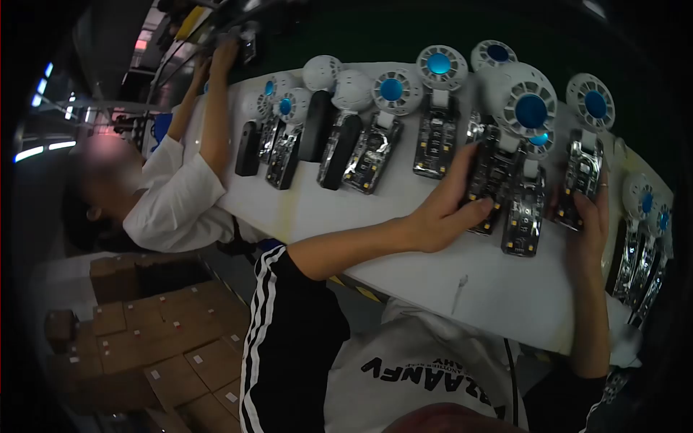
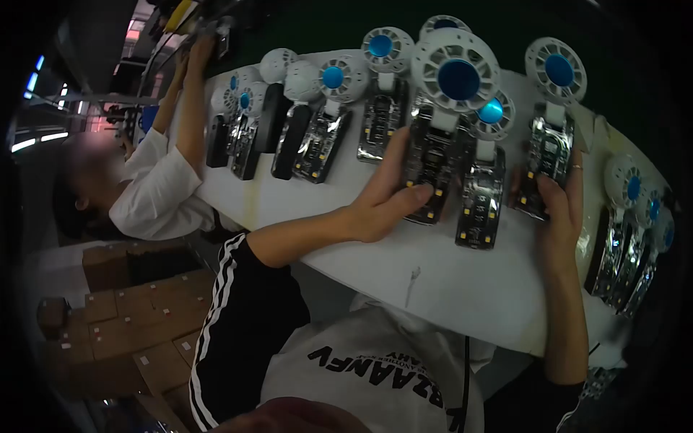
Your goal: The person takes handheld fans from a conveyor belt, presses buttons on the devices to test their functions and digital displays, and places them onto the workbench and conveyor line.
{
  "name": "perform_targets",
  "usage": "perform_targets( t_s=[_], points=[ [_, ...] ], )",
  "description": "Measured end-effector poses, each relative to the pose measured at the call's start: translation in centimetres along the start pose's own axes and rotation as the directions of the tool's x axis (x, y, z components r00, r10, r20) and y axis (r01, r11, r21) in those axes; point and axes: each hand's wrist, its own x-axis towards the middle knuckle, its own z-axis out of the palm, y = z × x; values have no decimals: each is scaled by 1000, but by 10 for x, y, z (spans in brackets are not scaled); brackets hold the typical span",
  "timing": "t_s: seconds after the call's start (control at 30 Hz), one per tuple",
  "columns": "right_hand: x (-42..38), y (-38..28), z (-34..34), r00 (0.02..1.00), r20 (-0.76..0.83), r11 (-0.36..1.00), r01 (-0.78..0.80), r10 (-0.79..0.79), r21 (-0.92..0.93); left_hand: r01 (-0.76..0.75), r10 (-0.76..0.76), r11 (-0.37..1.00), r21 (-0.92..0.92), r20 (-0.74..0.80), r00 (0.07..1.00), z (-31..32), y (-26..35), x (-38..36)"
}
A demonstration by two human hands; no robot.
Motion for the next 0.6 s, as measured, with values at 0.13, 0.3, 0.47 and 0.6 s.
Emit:
perform_targets(
  t_s=[0.13,0.3,0.47,0.6],
  points=[
    [0,0,-2,999,52,999,1,2,-50,-37,41,995,-88,38,998,-1,-1,2],
    [1,1,2,999,-20,1000,27,-27,-15,-97,101,992,-82,55,993,1,-4,3],
    [1,-2,7,999,-7,999,35,-35,-34,-24,28,995,-99,37,999,0,0,-1],
    [0,-2,5,999,-19,998,37,-38,-43,-38,38,995,-93,-2,999,3,2,0]
  ],
)
